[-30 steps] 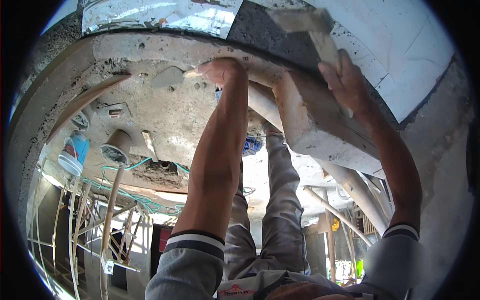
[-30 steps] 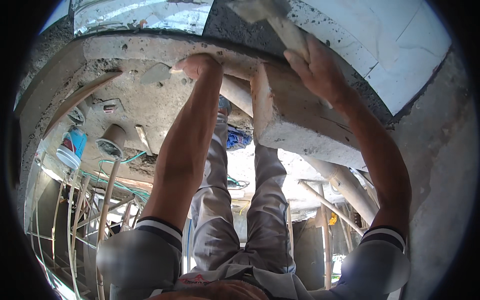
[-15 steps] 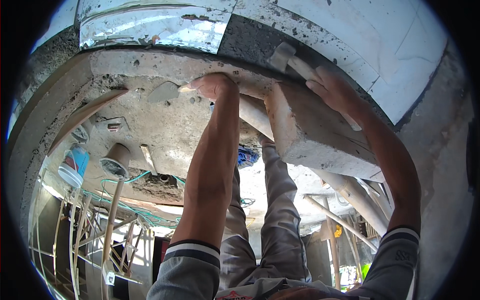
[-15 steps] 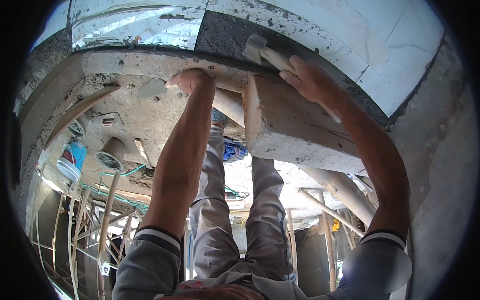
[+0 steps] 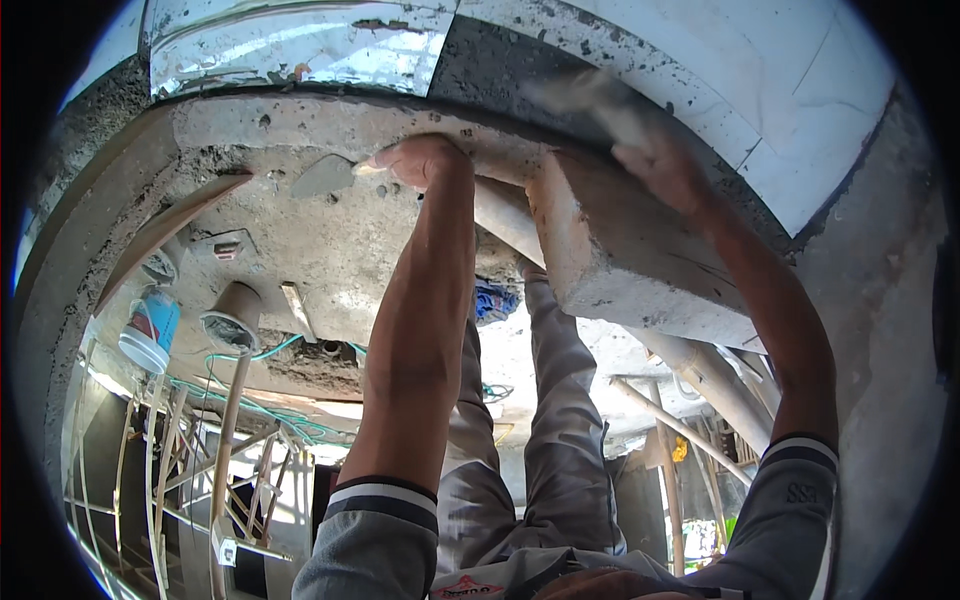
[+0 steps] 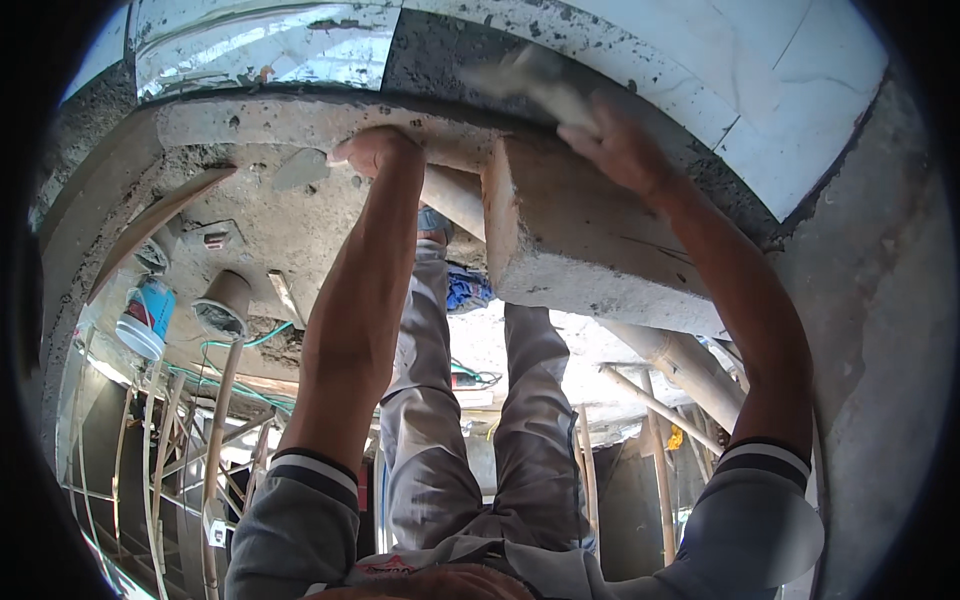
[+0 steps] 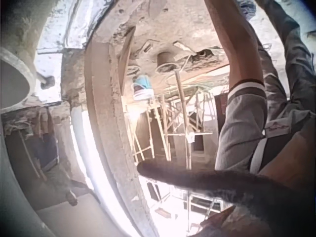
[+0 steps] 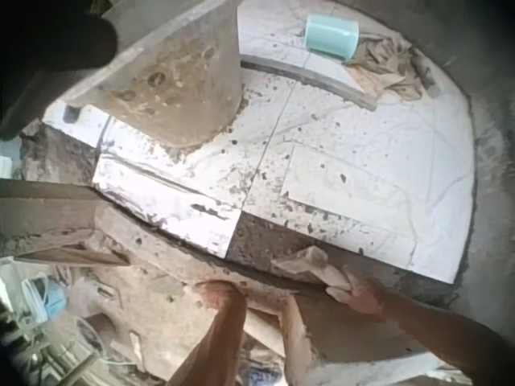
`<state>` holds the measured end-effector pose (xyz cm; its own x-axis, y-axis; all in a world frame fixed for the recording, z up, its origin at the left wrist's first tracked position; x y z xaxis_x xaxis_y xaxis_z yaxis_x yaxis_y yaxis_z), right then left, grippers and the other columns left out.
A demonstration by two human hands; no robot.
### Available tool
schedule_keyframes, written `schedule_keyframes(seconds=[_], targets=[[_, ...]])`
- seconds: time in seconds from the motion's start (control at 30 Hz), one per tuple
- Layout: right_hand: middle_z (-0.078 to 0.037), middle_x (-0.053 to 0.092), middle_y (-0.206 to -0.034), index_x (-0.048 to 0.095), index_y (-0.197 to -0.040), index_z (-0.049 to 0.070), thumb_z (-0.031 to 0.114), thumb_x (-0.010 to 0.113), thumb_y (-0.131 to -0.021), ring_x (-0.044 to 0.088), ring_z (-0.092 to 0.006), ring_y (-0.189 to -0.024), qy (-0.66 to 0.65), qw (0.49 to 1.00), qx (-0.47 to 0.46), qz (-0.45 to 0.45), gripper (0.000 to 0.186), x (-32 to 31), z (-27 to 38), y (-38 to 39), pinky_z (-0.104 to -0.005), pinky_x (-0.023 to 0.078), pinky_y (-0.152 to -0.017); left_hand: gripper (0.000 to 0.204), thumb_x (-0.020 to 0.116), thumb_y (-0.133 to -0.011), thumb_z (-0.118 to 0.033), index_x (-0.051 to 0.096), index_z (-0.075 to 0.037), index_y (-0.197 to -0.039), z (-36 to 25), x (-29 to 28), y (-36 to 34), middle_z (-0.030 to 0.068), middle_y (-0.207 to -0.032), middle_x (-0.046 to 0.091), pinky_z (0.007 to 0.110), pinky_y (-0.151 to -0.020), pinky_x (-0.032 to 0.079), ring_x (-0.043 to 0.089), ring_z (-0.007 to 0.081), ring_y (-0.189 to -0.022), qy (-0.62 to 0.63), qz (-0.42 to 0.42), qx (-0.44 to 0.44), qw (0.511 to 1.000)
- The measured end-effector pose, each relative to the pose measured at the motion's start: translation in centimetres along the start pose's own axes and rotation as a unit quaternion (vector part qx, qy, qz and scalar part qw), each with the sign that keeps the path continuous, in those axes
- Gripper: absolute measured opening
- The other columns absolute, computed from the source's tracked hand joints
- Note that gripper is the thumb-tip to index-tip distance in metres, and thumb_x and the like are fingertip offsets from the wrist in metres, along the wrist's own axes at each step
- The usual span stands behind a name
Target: Apply mortar to the back of a tile and install it onto a curved concrete surface.
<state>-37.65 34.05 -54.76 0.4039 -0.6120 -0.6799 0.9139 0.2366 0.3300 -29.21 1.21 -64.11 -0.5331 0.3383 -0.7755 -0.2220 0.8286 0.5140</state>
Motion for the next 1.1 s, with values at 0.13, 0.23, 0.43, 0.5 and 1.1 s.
schedule_keyframes(seconds=[0.13, 0.23, 0.43, 0.5, 1.1], targets=[[-0.024, 0.059, -0.079, 0.046, -0.1, 0.003, 0.038, 0.059, -0.086, 0.06, -0.0391, -0.073, 0.062, 0.962, 0.103, 0.243, 0.04, 3.4, -1.7, 0.1, -0.0448, 0.045, -0.066, 0.082, 0.012, -0.094, -0.049, 0.047, 0.024, -0.108, -0.3, 0.6, -0.9, 0.0414, -0.108, 0.049, 0.049, -0.097, 0.039, 0.048, 0.0477, -0.108, 0.038, 0.008, 0.018, 0.999], [-0.024, 0.059, -0.079, 0.045, -0.102, 0.003, 0.036, 0.057, -0.087, 0.06, -0.0403, -0.074, -0.092, 0.982, 0.151, 0.069, 0.037, -1.4, 1.4, -1.3, -0.0449, 0.045, -0.066, 0.083, 0.012, -0.094, -0.049, 0.045, 0.025, -0.108, 0.6, -1.2, -2.9, 0.0422, -0.107, 0.049, 0.048, -0.096, 0.04, 0.049, 0.0479, -0.107, -0.057, -0.069, 0.011, 0.996], [-0.023, 0.06, -0.087, 0.045, -0.107, 0.002, 0.036, 0.058, -0.086, 0.06, -0.036, -0.081, 0.081, 0.957, 0.1, 0.259, 0.042, 3.7, -3.3, 0.3, -0.0405, 0.046, -0.069, 0.083, 0.011, -0.093, -0.051, 0.046, 0.022, -0.11, 0.1, 0.1, 0.5, 0.0398, -0.111, 0.049, 0.047, -0.096, 0.041, 0.048, 0.0477, -0.109, 0.073, 0.029, -0.013, 0.997], [-0.023, 0.06, -0.09, 0.046, -0.111, 0.001, 0.035, 0.058, -0.087, 0.06, -0.0363, -0.082, 0.077, 0.962, 0.106, 0.238, 0.043, 1.8, -0.8, -0.9, -0.0393, 0.046, -0.072, 0.081, 0.011, -0.094, -0.05, 0.046, 0.021, -0.111, -0.8, -0.8, -0.6, 0.0387, -0.112, 0.049, 0.046, -0.098, 0.04, 0.048, 0.0471, -0.109, 0.035, -0.003, 0.045, 0.998], [-0.025, 0.06, -0.087, 0.047, -0.112, 0.002, 0.039, 0.058, -0.086, 0.059, -0.0414, -0.084, 0.036, 0.97, 0.119, 0.21, 0.047, 2.9, -1.1, -0.4, -0.0432, 0.046, -0.072, 0.08, 0.014, -0.093, -0.048, 0.047, 0.024, -0.105, -0.4, 0.1, -0.6, 0.0411, -0.106, 0.049, 0.048, -0.093, 0.04, 0.049, 0.0483, -0.105, 0.016, 0.0, 0.028, 0.999]])
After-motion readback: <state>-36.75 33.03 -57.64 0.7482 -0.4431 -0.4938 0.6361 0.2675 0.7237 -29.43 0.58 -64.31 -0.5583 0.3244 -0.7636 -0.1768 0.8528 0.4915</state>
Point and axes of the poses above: each hand's wrist, its own y-axis away from the middle knuckle, its own x-axis out of the palm, z = x × y, the point moved 10 cm from there along -y, towards the middle knuckle
